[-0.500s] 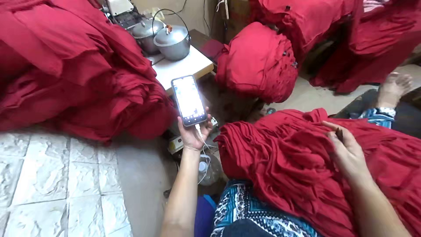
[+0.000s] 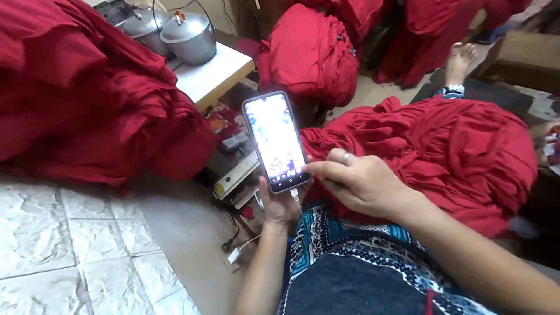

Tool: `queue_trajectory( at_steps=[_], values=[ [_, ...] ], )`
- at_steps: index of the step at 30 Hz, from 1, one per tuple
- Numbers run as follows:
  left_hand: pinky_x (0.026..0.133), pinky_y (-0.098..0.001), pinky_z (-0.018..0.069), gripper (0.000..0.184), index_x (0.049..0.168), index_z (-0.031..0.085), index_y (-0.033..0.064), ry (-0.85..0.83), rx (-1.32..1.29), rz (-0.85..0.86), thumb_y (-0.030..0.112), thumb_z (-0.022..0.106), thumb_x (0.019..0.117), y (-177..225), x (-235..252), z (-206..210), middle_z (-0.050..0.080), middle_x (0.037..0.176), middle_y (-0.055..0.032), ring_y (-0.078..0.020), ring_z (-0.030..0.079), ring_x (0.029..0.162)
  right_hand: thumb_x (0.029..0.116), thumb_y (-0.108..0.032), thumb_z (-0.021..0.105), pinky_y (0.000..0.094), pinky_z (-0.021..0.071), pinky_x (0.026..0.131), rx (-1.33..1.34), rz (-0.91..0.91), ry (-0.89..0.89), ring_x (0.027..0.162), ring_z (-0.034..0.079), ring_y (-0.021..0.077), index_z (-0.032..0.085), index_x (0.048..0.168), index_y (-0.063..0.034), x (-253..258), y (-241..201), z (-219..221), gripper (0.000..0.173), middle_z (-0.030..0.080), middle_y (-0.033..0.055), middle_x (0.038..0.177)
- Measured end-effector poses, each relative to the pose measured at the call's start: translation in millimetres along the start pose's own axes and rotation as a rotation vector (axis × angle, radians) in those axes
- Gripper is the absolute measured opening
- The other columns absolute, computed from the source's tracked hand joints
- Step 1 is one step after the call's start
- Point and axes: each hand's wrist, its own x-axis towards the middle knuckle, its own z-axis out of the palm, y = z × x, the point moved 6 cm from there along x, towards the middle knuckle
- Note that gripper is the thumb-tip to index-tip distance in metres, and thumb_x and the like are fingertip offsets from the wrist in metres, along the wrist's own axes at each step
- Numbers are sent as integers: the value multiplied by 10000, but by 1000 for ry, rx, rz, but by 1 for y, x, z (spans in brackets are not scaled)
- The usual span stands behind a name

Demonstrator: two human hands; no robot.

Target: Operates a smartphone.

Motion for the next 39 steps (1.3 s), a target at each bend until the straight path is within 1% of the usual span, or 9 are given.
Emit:
queue_trajectory(
  at_steps=[2, 5, 9, 18, 22, 27, 31, 37, 39],
  values=[
    [870, -404, 611, 563, 1131, 752, 212, 42, 49, 64, 632, 767, 757, 0, -13, -2, 767, 1065, -33, -184, 737, 1011, 985, -214, 491, 363, 445, 453, -41, -18, -42, 600, 623, 198, 750, 1196, -193, -1, -10, 11, 335, 673, 72, 842],
    [903, -395, 600, 533, 1132, 760, 192, -17, 0, 66, 600, 756, 788, -2, -26, -3, 768, 1076, -37, -177, 733, 1029, 980, -199, 485, 364, 448, 454, -72, -30, -53, 596, 632, 201, 745, 1202, -193, -6, -22, 20, 342, 685, 66, 819],
    [871, -346, 610, 489, 1122, 762, 206, -44, -15, 63, 590, 729, 821, -2, -30, 6, 771, 1072, -19, -142, 737, 1010, 983, -180, 481, 394, 479, 475, -84, -13, -21, 620, 663, 236, 720, 1231, -156, -12, -36, 21, 345, 705, 90, 828],
    [927, -366, 589, 513, 1203, 738, 198, -125, -22, 48, 581, 695, 863, -9, -41, -5, 758, 1143, -22, -148, 717, 1080, 980, -168, 476, 377, 475, 465, -123, 38, 23, 608, 656, 237, 721, 1221, -145, -22, -41, 24, 344, 690, 101, 798],
    [945, -346, 578, 497, 1205, 741, 195, -147, -47, 45, 561, 694, 871, -9, -40, -8, 755, 1156, -23, -142, 710, 1097, 979, -166, 479, 367, 451, 451, -135, 37, 4, 580, 632, 231, 723, 1231, -153, -25, -44, 32, 351, 672, 94, 775],
    [922, -346, 589, 510, 1200, 743, 183, -160, -50, 23, 549, 726, 845, -9, -37, -2, 754, 1156, -49, -167, 717, 1085, 967, -167, 490, 375, 461, 456, -153, 39, 1, 587, 643, 240, 715, 1264, -157, -26, -47, 32, 372, 681, 97, 785],
    [867, -339, 609, 474, 1147, 753, 173, -112, -40, 33, 524, 748, 828, -11, -37, -1, 765, 1110, -55, -171, 735, 1037, 970, -169, 488, 375, 462, 462, -166, 56, -6, 587, 642, 239, 715, 1260, -158, -28, -47, 30, 369, 676, 92, 775],
    [903, -369, 595, 489, 1192, 743, 144, -211, -121, -4, 499, 731, 856, -18, -36, -2, 751, 1155, -85, -197, 722, 1075, 966, -166, 495, 388, 482, 470, -169, 69, -6, 613, 667, 250, 717, 1186, -132, -31, -46, 30, 315, 688, 97, 786],
    [888, -357, 600, 479, 1172, 749, 148, -185, -97, 12, 504, 733, 852, -18, -36, -4, 757, 1133, -73, -183, 727, 1057, 960, -161, 499, 386, 479, 470, -172, 72, -3, 608, 662, 249, 721, 1189, -136, -31, -45, 30, 320, 685, 96, 782]
  ],
)
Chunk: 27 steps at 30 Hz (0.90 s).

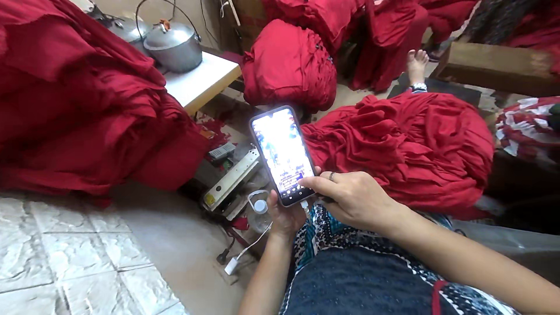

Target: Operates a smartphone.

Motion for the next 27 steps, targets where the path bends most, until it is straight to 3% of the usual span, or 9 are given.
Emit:
queue_trajectory(
  at_steps=[16, 27],
  values=[
    [923, -352, 582, 473, 1145, 752, 173, 59, 58, 25, 525, 748, 828, 0, -2, -5, 764, 1096, -34, -144, 718, 1057, 945, -143, 520, 389, 468, 456, -9, 20, -35, 587, 644, 247, 736, 1199, -160, 3, 3, 3, 333, 661, 87, 750],
    [919, -380, 584, 490, 1169, 748, 141, -21, -65, -43, 514, 731, 851, -3, -1, -6, 755, 1128, -72, -184, 716, 1077, 948, -144, 516, 384, 496, 489, -29, 35, 8, 648, 687, 246, 722, 1258, -158, 1, 6, 4, 372, 710, 96, 799]
  ],
)
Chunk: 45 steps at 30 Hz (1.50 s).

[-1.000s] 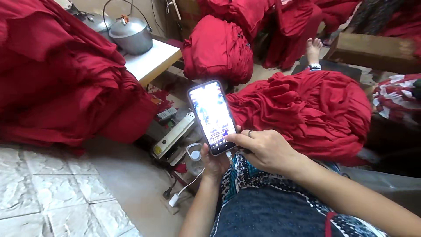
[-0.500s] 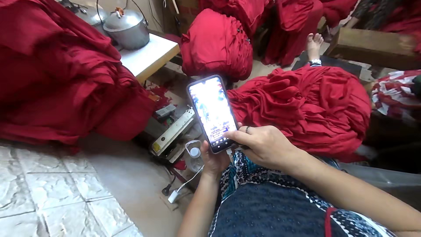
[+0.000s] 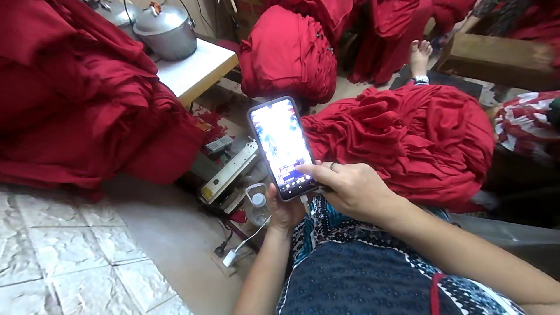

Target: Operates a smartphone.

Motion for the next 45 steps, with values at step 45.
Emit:
queue_trajectory(
  at_steps=[45],
  values=[
    [919, -389, 584, 490, 1172, 747, 136, -5, 11, 4, 505, 731, 851, 0, 0, -1, 755, 1127, -75, -192, 718, 1072, 953, -155, 508, 367, 475, 466, -10, -4, 31, 606, 656, 227, 723, 1176, -107, 0, 0, 1, 313, 680, 83, 768]
  ],
)
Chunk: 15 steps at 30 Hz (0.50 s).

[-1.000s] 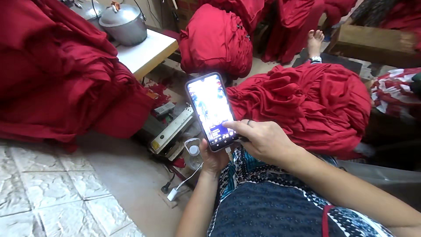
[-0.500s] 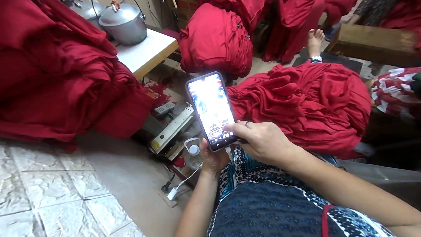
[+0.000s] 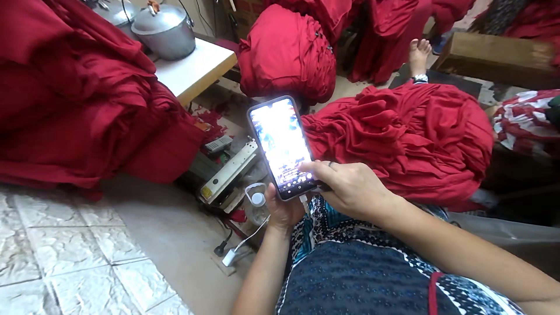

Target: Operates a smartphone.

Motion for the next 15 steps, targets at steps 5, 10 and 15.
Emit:
queue_trajectory(
  at_steps=[5, 10, 15],
  values=[
    [926, -404, 584, 493, 1179, 747, 136, -6, -24, -20, 499, 741, 845, 0, 0, 2, 753, 1135, -83, -209, 717, 1083, 952, -148, 521, 359, 479, 465, 16, -10, 14, 608, 655, 207, 706, 1079, -94, 1, 0, -3, 231, 668, 62, 748],
    [936, -418, 578, 500, 1172, 744, 130, 21, -5, -1, 500, 748, 836, 0, 1, -1, 752, 1133, -85, -211, 714, 1087, 931, -140, 530, 361, 490, 479, 10, -5, 19, 621, 666, 208, 707, 1086, -92, 1, 1, -5, 239, 689, 72, 782],
    [929, -404, 579, 486, 1166, 748, 133, 6, -13, -2, 496, 741, 842, 0, 1, 0, 752, 1133, -83, -205, 713, 1084, 939, -149, 515, 367, 471, 465, 5, -13, 12, 611, 659, 222, 714, 1164, -105, 0, 2, -4, 303, 683, 75, 761]
  ],
)
